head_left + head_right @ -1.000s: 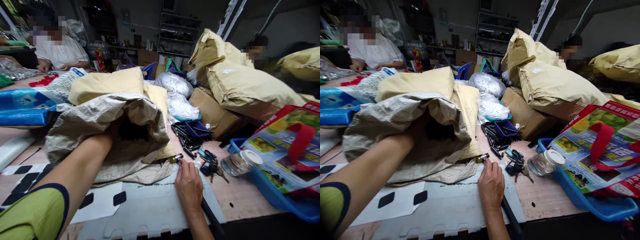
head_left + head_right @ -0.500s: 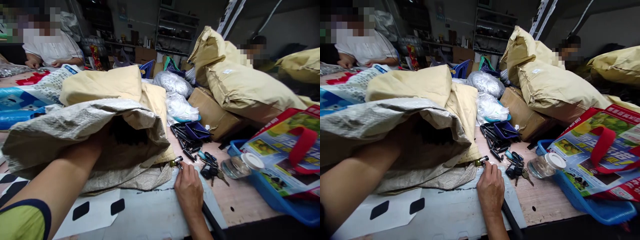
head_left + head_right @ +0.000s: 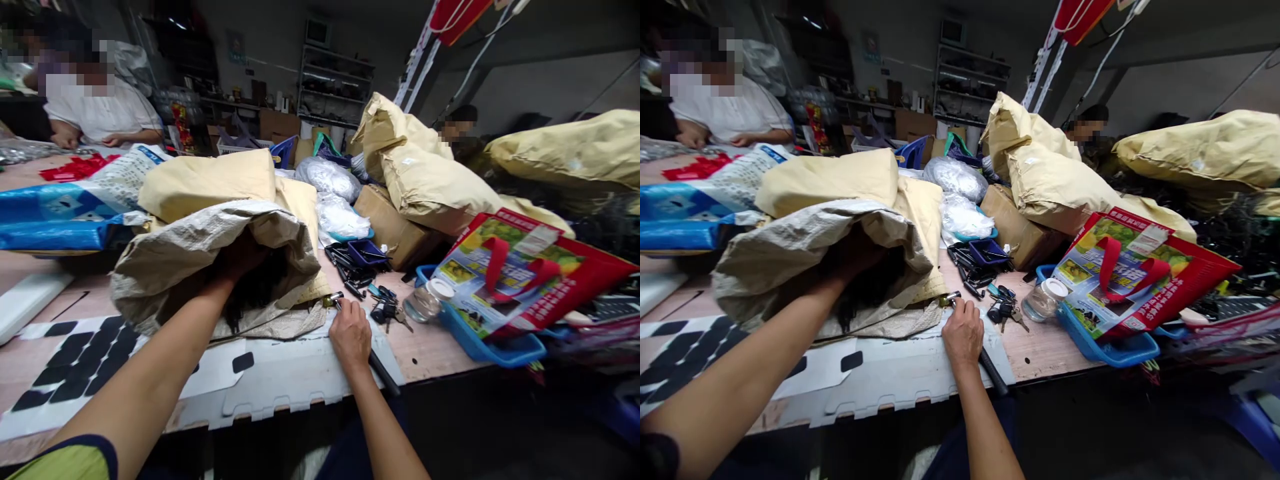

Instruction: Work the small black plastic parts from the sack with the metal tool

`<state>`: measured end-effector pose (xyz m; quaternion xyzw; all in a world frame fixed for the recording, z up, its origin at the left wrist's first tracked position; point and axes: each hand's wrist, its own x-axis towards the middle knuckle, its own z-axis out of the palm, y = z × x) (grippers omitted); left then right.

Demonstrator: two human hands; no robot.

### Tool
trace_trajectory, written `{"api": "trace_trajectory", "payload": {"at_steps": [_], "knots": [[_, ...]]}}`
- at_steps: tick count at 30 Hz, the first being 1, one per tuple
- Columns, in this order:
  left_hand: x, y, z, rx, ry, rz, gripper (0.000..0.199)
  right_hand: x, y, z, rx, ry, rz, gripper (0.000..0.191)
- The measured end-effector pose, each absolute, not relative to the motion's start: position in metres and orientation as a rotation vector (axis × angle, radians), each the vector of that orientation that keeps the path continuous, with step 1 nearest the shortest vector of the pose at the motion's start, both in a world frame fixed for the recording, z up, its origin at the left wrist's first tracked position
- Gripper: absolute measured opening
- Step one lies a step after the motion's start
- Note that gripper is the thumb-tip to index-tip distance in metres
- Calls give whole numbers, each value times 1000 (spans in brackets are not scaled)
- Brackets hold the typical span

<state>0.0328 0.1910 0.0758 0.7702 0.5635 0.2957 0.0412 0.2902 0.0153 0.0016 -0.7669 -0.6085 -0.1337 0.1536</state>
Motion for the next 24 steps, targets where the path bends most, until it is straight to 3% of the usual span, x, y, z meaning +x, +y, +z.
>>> {"api": "trace_trajectory", "payload": {"at_steps": [6, 13, 24], "knots": [[24, 182, 51, 2359, 1967, 671, 47, 289, 16, 1, -2180, -1738, -390, 26], [20, 172, 45, 2249, 2031, 543, 58, 288, 16, 2, -2188, -1736, -393, 25], [4, 142, 45, 2267, 1866, 560, 57, 287, 19, 1, -2185, -1733, -453, 25]]}}
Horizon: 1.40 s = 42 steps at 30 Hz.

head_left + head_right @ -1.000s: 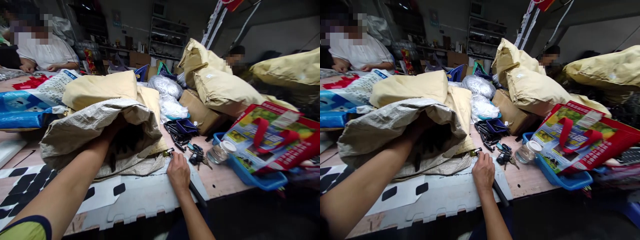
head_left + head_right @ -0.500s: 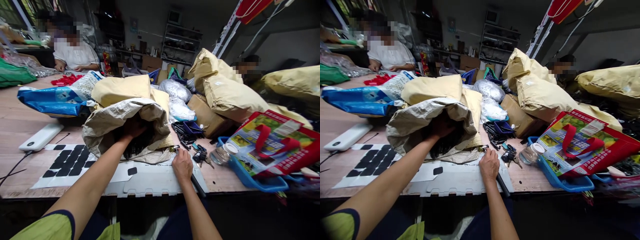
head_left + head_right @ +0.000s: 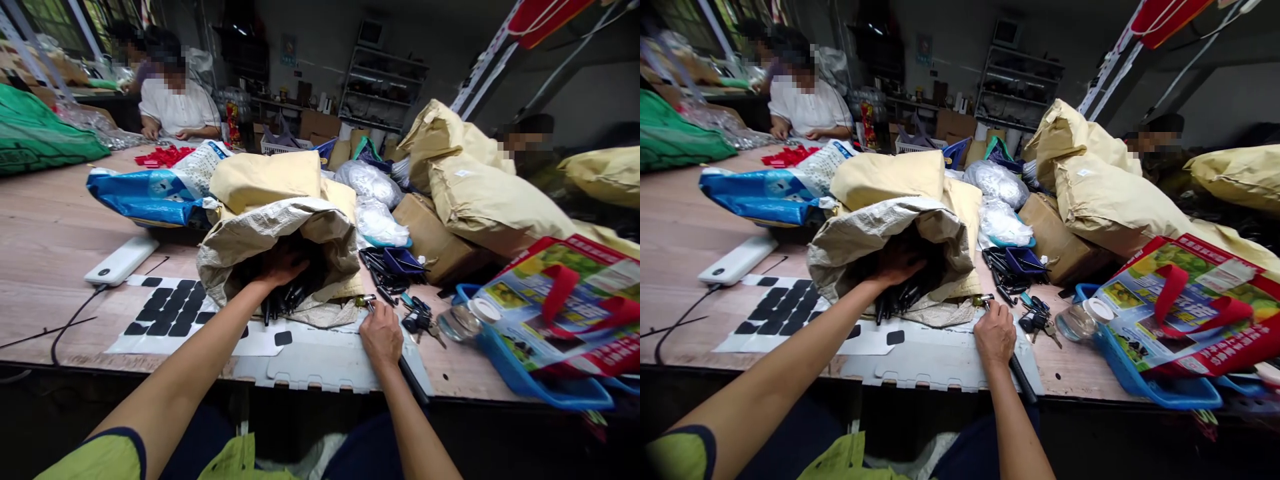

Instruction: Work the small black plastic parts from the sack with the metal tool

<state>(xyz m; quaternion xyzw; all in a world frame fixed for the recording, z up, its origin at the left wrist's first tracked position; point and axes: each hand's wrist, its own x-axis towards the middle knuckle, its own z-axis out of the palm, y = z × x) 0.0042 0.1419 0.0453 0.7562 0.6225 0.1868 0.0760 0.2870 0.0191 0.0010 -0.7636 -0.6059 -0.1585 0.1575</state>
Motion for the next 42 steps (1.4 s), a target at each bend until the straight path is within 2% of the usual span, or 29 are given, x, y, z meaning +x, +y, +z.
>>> {"api": "trace_trajectory", "payload": {"at_steps": [4, 6, 9, 11, 13, 15, 24, 31, 42], "knots": [[-6, 125, 55, 2190, 1795, 653, 65, 287, 19, 1, -2169, -1743, -461, 26], [-12, 105, 56, 2210, 1772, 805, 62, 288, 20, 0, -2169, -1744, -463, 25], [-22, 60, 46, 2171, 1856, 1101, 49, 288, 20, -1, -2172, -1739, -467, 25], [-27, 28, 31, 2087, 1949, 1216, 34, 288, 21, -1, -2168, -1739, -463, 26], [-30, 2, 14, 2041, 1973, 1219, 19, 288, 21, -2, -2167, -1734, -455, 26], [-32, -13, 0, 2048, 1943, 1153, 17, 288, 22, -2, -2171, -1724, -447, 26], [-34, -8, -11, 1989, 1888, 1027, 21, 288, 25, -6, -2201, -1681, -400, 26], [-37, -7, -11, 2015, 1880, 971, 44, 287, 25, -6, -2244, -1651, -366, 25], [-34, -7, -6, 1999, 1908, 906, 47, 282, 25, 1, -2309, -1689, -423, 23]]}}
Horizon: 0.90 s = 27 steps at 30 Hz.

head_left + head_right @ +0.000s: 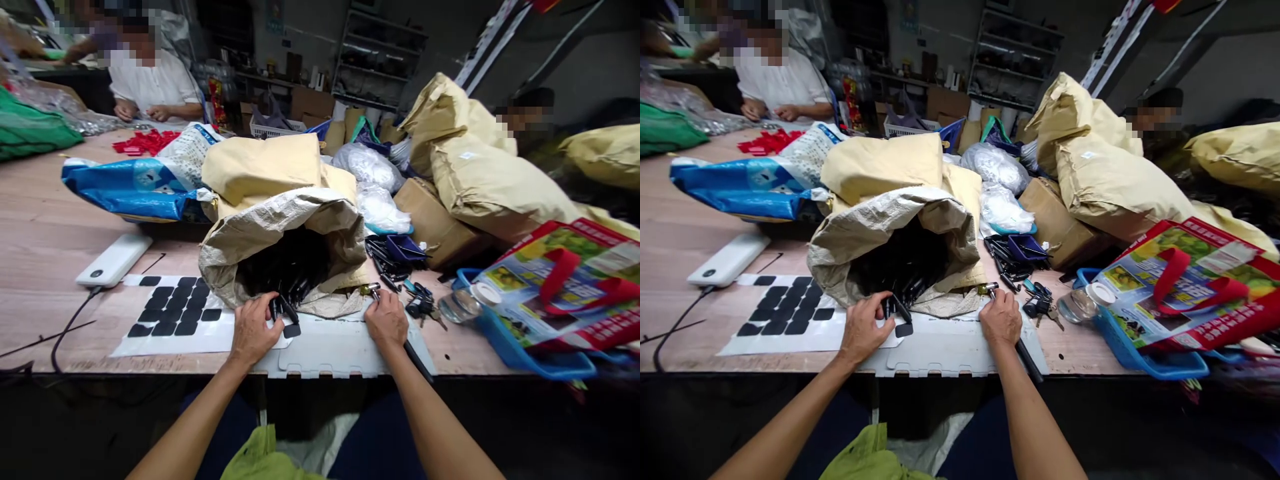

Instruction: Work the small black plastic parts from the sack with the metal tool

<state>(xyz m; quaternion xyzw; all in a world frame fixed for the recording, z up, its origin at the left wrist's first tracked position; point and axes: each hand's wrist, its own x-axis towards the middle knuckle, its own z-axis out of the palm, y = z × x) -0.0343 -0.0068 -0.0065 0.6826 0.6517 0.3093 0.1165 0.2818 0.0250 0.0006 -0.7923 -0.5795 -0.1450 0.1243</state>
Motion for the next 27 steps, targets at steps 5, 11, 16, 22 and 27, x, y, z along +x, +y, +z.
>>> {"api": "trace_trajectory", "payload": {"at_steps": [5, 11, 16, 22, 27], "knots": [[-34, -7, -9, 2001, 1934, 907, 52, 283, 23, 1, -2263, -1722, -476, 23], [-32, -7, -15, 2028, 2014, 900, 58, 290, 21, -3, -2210, -1770, -505, 25], [-30, -8, -15, 2046, 2062, 899, 38, 293, 19, -4, -2177, -1802, -530, 26], [-30, -8, -14, 2009, 2060, 948, 35, 294, 19, -3, -2141, -1839, -572, 25], [-31, -7, -15, 1998, 2046, 967, 36, 292, 20, -3, -2172, -1816, -535, 25]]}}
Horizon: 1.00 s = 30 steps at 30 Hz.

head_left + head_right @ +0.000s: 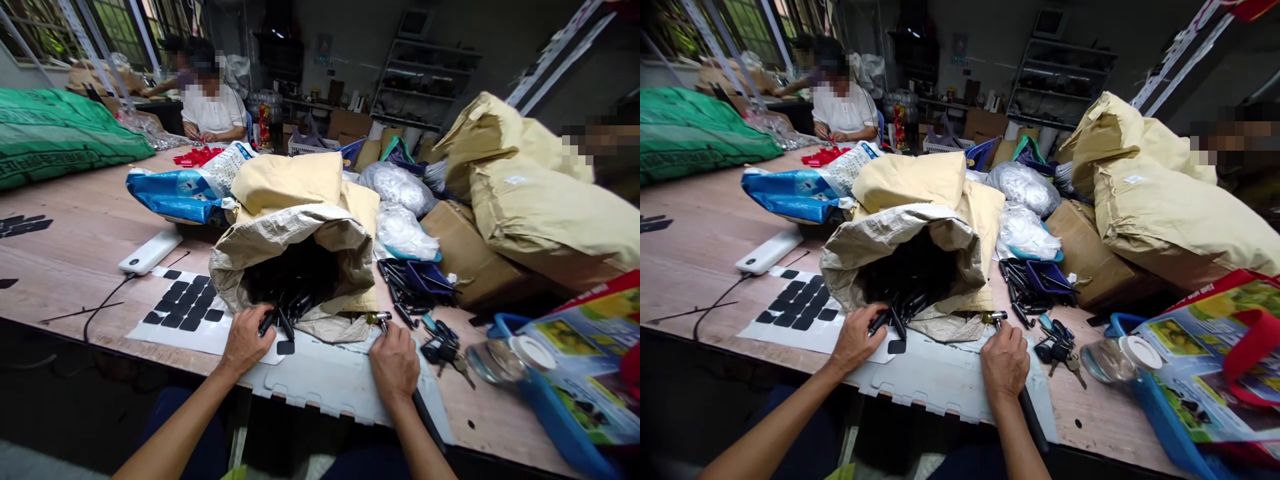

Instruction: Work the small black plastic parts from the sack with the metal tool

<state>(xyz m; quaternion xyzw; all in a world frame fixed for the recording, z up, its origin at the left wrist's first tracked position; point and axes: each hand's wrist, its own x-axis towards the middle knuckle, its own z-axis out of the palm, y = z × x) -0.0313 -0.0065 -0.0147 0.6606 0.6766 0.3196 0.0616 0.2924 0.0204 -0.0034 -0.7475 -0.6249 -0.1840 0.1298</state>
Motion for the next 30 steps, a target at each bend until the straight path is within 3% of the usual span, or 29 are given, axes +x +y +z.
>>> {"api": "trace_trajectory", "payload": {"at_steps": [21, 30], "knots": [[-34, -9, -10, 2020, 2029, 951, 33, 284, 23, -3, -2281, -1698, -384, 23], [-37, -14, -8, 1876, 1938, 1107, 35, 286, 24, -5, -2272, -1692, -379, 25]]}}
